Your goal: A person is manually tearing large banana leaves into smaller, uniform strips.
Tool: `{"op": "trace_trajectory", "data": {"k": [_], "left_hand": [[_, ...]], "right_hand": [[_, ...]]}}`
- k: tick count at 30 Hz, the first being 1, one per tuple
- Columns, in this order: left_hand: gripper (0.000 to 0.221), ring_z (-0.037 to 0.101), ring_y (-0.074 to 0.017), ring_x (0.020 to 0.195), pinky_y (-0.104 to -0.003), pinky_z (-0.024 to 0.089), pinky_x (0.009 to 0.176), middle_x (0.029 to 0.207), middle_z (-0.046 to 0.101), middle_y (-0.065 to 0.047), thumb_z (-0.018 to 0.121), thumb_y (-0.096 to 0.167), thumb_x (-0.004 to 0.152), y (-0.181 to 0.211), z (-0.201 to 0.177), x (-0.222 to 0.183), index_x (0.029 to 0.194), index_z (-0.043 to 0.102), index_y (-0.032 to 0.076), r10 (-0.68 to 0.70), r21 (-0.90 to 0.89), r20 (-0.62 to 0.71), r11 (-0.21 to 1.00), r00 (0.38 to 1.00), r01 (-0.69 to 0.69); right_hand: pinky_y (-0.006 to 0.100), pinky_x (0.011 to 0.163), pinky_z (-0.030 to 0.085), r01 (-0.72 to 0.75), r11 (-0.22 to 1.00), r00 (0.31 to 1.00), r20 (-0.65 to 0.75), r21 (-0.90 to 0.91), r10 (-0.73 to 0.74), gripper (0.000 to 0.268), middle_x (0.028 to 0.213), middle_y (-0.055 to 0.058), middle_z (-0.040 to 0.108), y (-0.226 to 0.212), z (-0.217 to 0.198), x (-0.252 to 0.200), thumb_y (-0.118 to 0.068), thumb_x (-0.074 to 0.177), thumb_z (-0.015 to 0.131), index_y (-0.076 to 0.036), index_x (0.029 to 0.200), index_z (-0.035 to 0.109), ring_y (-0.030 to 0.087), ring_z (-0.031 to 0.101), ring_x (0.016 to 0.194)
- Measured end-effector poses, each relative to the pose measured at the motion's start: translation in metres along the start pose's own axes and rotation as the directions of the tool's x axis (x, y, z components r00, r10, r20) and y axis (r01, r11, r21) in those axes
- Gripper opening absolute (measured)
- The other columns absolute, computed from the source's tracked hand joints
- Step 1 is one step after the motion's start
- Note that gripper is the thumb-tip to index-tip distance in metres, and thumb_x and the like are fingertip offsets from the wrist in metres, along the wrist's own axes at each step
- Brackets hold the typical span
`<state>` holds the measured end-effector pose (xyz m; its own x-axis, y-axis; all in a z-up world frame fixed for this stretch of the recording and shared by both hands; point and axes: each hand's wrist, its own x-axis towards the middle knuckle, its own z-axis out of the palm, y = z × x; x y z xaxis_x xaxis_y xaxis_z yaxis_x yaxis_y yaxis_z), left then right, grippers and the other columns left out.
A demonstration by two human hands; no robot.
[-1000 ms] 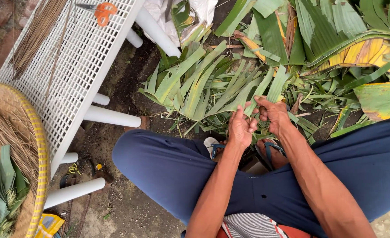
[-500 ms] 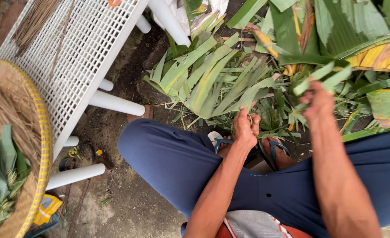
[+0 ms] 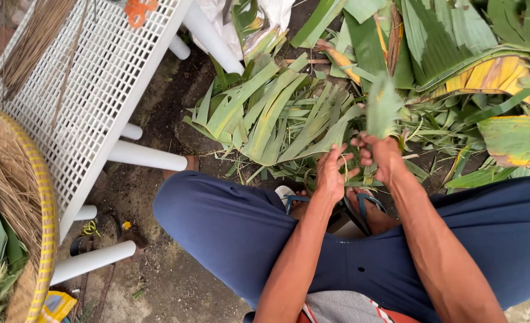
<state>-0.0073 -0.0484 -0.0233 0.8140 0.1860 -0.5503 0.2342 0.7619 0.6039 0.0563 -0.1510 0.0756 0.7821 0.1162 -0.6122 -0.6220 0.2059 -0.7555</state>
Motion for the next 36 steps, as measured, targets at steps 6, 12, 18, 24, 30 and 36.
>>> {"op": "trace_trajectory", "data": {"k": [6,12,18,24,30,36], "left_hand": [[0.058,0.063,-0.0311,0.114,-0.057,0.06,0.087,0.129,0.056,-0.02,0.067,0.046,0.101,-0.017,-0.005,0.011,0.135,0.057,0.001,-0.04,0.263,-0.092,0.963,0.995,0.063],[0.041,0.063,-0.0318,0.116,-0.047,0.057,0.096,0.127,0.063,-0.019,0.073,0.031,0.1,0.009,-0.012,0.03,0.126,0.057,0.004,-0.194,-0.375,-0.027,0.911,0.981,0.17],[0.043,0.057,-0.0296,0.131,-0.046,0.038,0.117,0.141,0.062,-0.014,0.075,0.027,0.097,0.026,0.005,0.016,0.135,0.057,0.018,-0.012,-0.479,-0.161,0.875,0.987,-0.067],[0.039,0.07,-0.0289,0.11,-0.044,0.049,0.107,0.125,0.071,-0.015,0.077,0.033,0.096,0.01,0.012,0.012,0.129,0.061,0.019,0.037,-0.406,-0.203,0.906,0.979,-0.118],[0.036,0.076,-0.0328,0.087,-0.044,0.062,0.087,0.105,0.076,-0.021,0.079,0.034,0.093,0.022,0.016,-0.012,0.123,0.065,0.02,0.005,-0.365,-0.228,0.926,0.974,-0.09],[0.039,0.069,-0.0283,0.115,-0.047,0.05,0.107,0.127,0.072,-0.012,0.078,0.03,0.093,0.022,0.016,0.004,0.129,0.067,0.023,0.133,-0.376,-0.183,0.906,0.974,-0.194]], "right_hand": [[0.038,0.027,0.046,0.034,0.98,0.995,-0.081,-0.195,-0.051,0.039,0.052,0.003,0.047,0.024,-0.005,0.014,-0.019,0.09,0.081,0.001,0.068,0.056,0.009,0.042,0.037],[0.019,0.036,0.042,0.104,0.977,0.99,0.111,-0.187,-0.084,0.034,0.053,0.0,0.052,-0.006,-0.01,-0.009,-0.017,0.092,0.082,-0.004,0.071,0.058,0.003,0.041,0.037],[0.016,0.048,0.048,0.26,0.94,0.965,-0.034,0.222,-0.259,0.028,0.071,-0.009,0.051,-0.015,-0.035,-0.002,-0.043,0.111,0.054,-0.016,0.106,0.061,0.0,0.046,0.054],[0.02,0.049,0.051,0.299,0.898,0.936,-0.283,0.324,-0.21,0.032,0.067,-0.007,0.054,-0.007,0.025,-0.044,-0.046,0.111,0.049,-0.021,0.091,0.052,0.005,0.052,0.05],[0.019,0.038,0.044,0.263,0.91,0.955,-0.218,0.322,-0.199,0.035,0.061,-0.006,0.051,0.02,0.045,-0.044,-0.04,0.11,0.053,-0.014,0.087,0.052,0.005,0.047,0.044],[0.017,0.038,0.043,0.301,0.948,0.942,-0.186,0.105,-0.279,0.03,0.07,-0.008,0.058,-0.003,-0.01,-0.014,-0.044,0.103,0.07,-0.015,0.101,0.061,0.0,0.045,0.044]]}}
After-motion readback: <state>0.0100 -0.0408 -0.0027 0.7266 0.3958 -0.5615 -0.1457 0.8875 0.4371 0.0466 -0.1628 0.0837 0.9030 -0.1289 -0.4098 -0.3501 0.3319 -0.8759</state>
